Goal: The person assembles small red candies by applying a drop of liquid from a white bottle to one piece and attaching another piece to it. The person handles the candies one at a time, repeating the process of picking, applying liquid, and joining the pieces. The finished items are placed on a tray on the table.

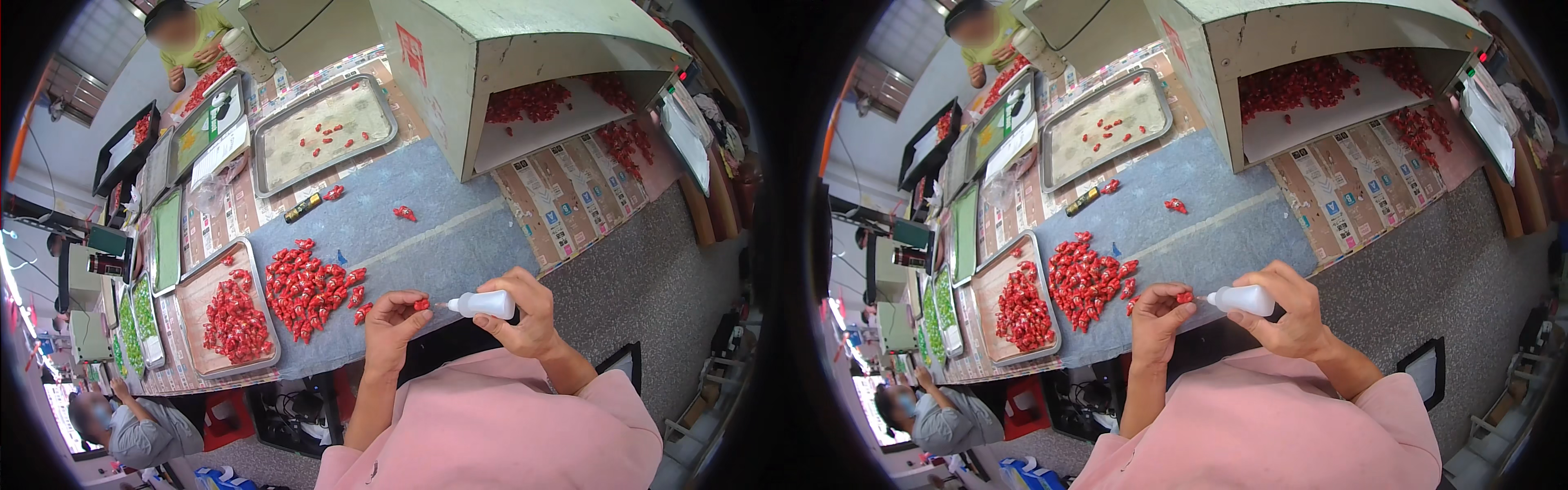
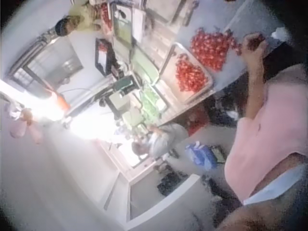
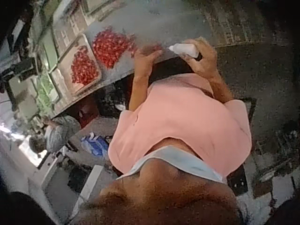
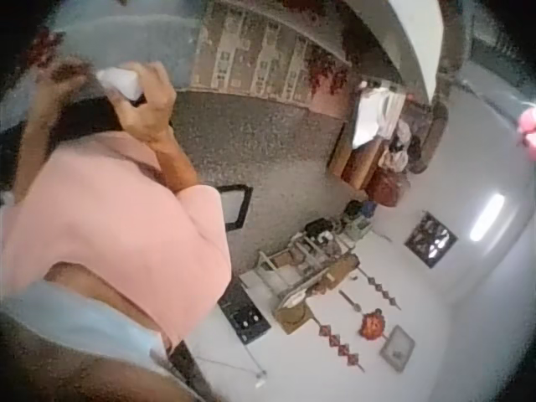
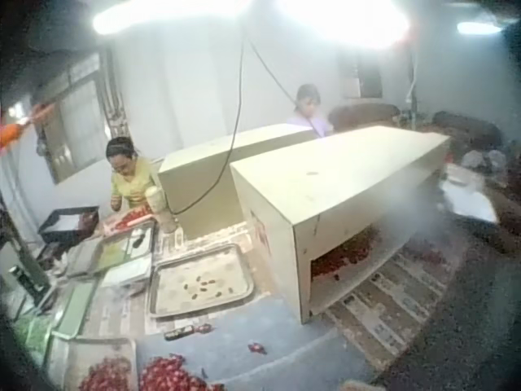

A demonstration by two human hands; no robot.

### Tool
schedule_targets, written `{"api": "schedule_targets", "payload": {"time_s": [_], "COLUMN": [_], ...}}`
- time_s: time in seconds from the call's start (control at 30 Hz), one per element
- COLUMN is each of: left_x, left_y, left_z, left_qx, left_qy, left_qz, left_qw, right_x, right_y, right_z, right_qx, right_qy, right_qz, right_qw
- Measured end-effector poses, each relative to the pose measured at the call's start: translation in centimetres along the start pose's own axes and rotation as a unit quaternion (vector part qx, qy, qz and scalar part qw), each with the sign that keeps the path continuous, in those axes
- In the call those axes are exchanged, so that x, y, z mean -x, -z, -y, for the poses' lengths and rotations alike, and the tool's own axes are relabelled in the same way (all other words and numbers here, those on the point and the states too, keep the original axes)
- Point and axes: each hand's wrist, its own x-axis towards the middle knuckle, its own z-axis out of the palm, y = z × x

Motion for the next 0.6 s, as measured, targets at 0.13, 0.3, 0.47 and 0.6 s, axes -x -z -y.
{"api": "schedule_targets", "payload": {"time_s": [0.13, 0.3, 0.47, 0.6], "left_x": [-0.04, -0.02, -0.03, -0.06], "left_y": [0.19, 0.18, 0.16, 0.11], "left_z": [0.13, 0.00, -0.08, -0.22], "left_qx": [-0.006, -0.006, -0.010, -0.011], "left_qy": [0.003, 0.013, 0.018, 0.028], "left_qz": [-0.003, -0.009, -0.011, -0.012], "left_qw": [1.000, 1.000, 1.000, 0.999], "right_x": [-0.14, -0.27, -0.10, -0.15], "right_y": [-0.07, -0.12, -0.26, -0.29], "right_z": [0.02, 0.22, 0.13, 0.21], "right_qx": [0.002, 0.000, -0.008, -0.007], "right_qy": [-0.003, -0.008, -0.008, -0.007], "right_qz": [-0.001, 0.002, -0.001, 0.010], "right_qw": [1.000, 1.000, 1.000, 1.000]}}
